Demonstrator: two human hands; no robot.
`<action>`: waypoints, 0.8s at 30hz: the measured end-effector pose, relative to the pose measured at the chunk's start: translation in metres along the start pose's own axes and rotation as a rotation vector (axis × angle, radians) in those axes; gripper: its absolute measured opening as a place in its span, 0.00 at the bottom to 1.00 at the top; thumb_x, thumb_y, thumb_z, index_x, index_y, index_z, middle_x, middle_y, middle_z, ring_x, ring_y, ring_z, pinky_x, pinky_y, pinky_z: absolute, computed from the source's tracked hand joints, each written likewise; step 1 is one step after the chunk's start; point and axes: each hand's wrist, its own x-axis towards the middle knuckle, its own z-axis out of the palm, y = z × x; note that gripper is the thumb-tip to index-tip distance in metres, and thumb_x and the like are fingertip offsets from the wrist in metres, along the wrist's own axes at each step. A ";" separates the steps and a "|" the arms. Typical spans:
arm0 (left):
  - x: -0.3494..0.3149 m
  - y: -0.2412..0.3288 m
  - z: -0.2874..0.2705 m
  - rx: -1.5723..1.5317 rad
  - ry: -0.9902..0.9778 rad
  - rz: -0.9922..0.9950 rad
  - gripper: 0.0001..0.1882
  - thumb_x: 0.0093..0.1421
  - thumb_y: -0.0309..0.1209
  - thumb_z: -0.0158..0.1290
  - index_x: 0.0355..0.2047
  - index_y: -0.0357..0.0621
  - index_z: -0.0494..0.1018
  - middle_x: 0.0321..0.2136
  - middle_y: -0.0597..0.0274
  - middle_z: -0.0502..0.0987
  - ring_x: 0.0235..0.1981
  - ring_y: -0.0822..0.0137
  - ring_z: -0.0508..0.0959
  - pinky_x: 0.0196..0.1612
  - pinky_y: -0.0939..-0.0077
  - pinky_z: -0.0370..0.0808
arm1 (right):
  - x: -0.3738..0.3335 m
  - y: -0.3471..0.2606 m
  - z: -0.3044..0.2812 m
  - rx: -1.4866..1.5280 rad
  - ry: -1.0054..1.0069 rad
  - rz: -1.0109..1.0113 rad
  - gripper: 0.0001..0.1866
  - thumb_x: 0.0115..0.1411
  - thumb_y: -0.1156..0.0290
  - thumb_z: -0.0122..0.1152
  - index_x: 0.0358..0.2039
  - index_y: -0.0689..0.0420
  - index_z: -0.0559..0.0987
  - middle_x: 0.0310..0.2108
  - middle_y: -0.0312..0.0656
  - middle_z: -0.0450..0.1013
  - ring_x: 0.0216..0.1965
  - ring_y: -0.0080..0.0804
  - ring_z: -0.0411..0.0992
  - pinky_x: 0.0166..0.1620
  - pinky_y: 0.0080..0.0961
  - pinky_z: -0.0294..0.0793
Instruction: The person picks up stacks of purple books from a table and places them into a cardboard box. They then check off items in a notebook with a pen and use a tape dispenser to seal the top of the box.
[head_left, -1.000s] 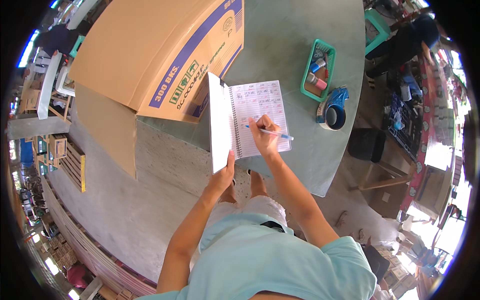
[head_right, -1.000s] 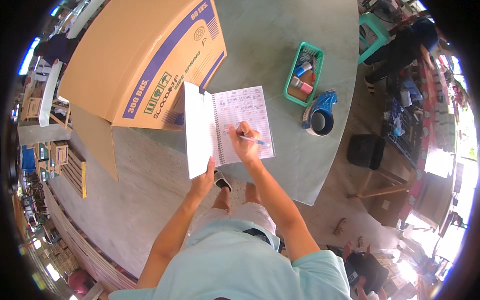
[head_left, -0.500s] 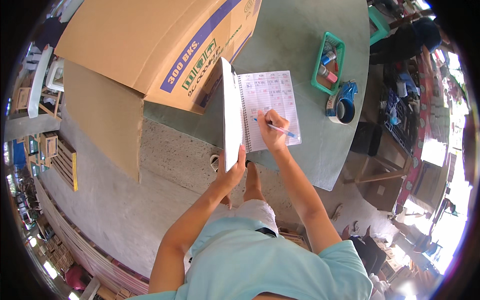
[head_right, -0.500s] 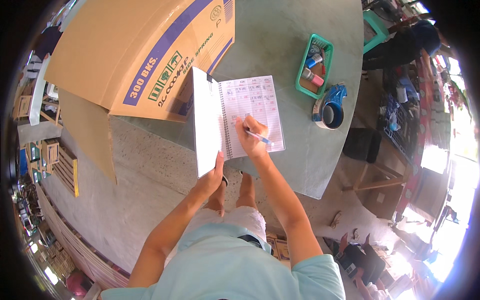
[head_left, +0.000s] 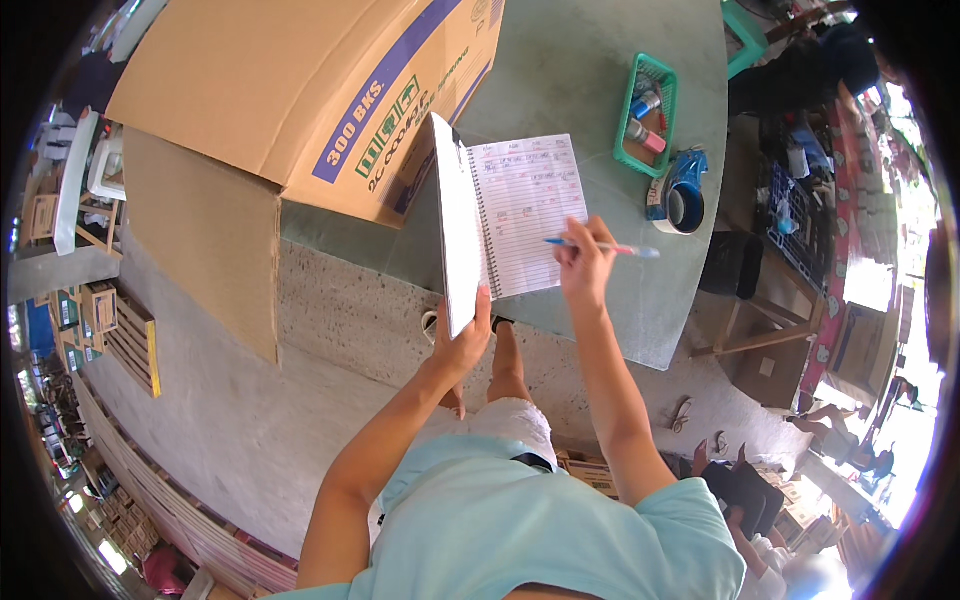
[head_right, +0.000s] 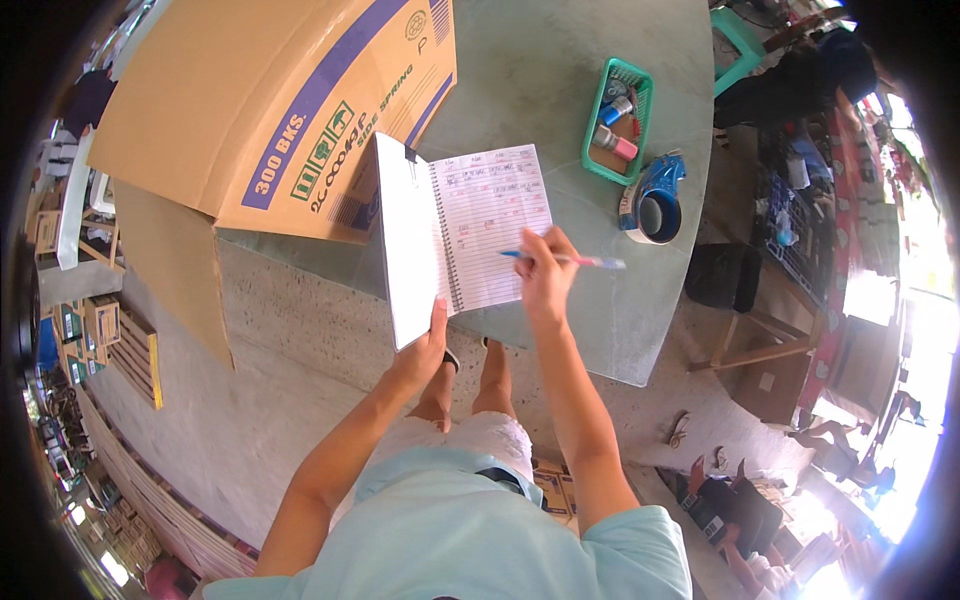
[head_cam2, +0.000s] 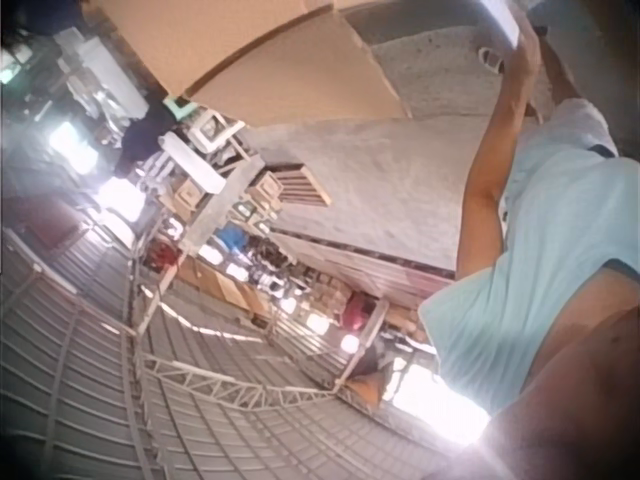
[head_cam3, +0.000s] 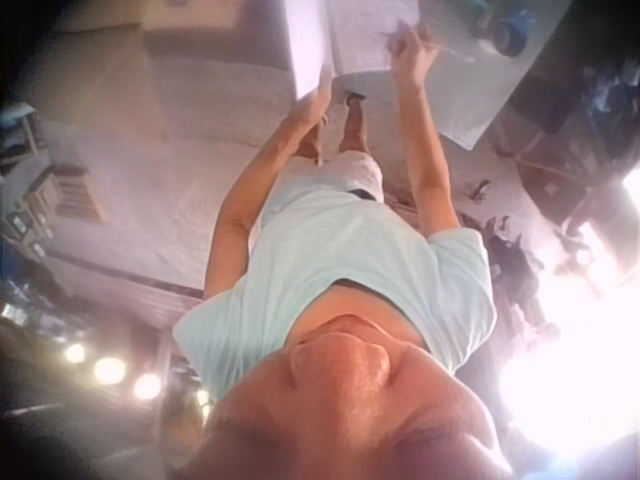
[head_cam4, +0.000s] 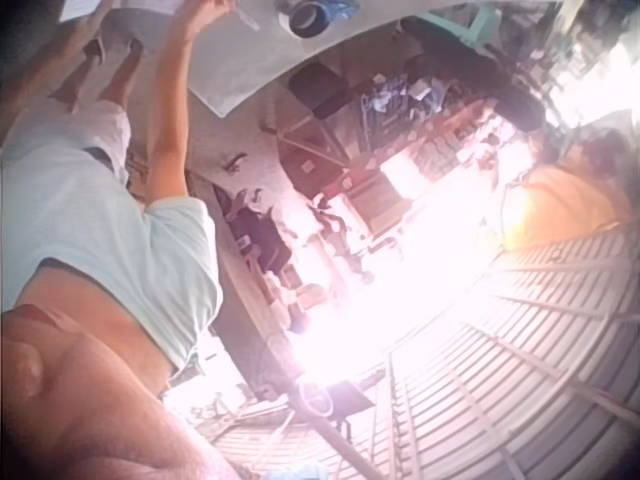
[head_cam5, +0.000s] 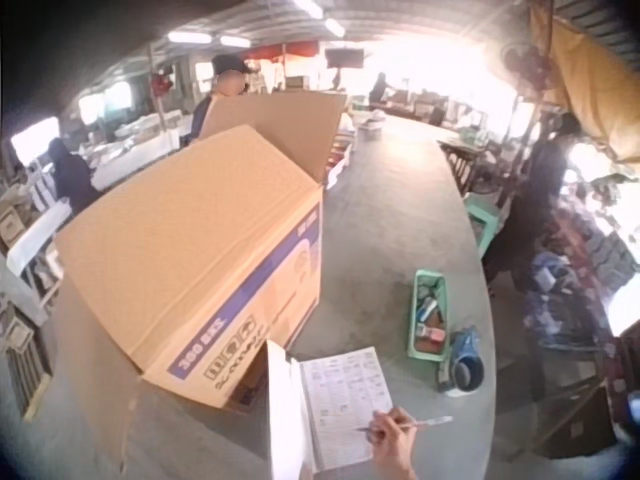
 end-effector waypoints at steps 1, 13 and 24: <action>0.000 0.003 -0.001 -0.102 -0.036 -0.133 0.07 0.65 0.25 0.49 0.33 0.30 0.69 0.20 0.49 0.73 0.19 0.57 0.74 0.23 0.65 0.70 | -0.010 -0.008 -0.011 0.078 0.028 -0.007 0.19 0.56 0.76 0.63 0.16 0.52 0.63 0.13 0.33 0.59 0.12 0.18 0.53 0.17 0.18 0.52; 0.022 0.028 0.017 0.312 -0.094 0.242 0.39 0.61 0.32 0.53 0.69 0.48 0.47 0.65 0.34 0.47 0.63 0.32 0.55 0.61 0.43 0.61 | -0.088 -0.093 -0.106 -0.349 0.165 -0.074 0.15 0.68 0.62 0.50 0.44 0.62 0.72 0.25 0.34 0.66 0.18 0.17 0.60 0.21 0.17 0.61; 0.034 0.039 0.044 0.747 -0.613 0.201 0.50 0.55 0.59 0.54 0.71 0.59 0.44 0.71 0.45 0.35 0.70 0.38 0.41 0.62 0.27 0.44 | 0.098 -0.146 -0.081 -1.154 0.025 -0.562 0.25 0.60 0.71 0.51 0.60 0.58 0.67 0.36 0.55 0.74 0.36 0.48 0.75 0.43 0.37 0.73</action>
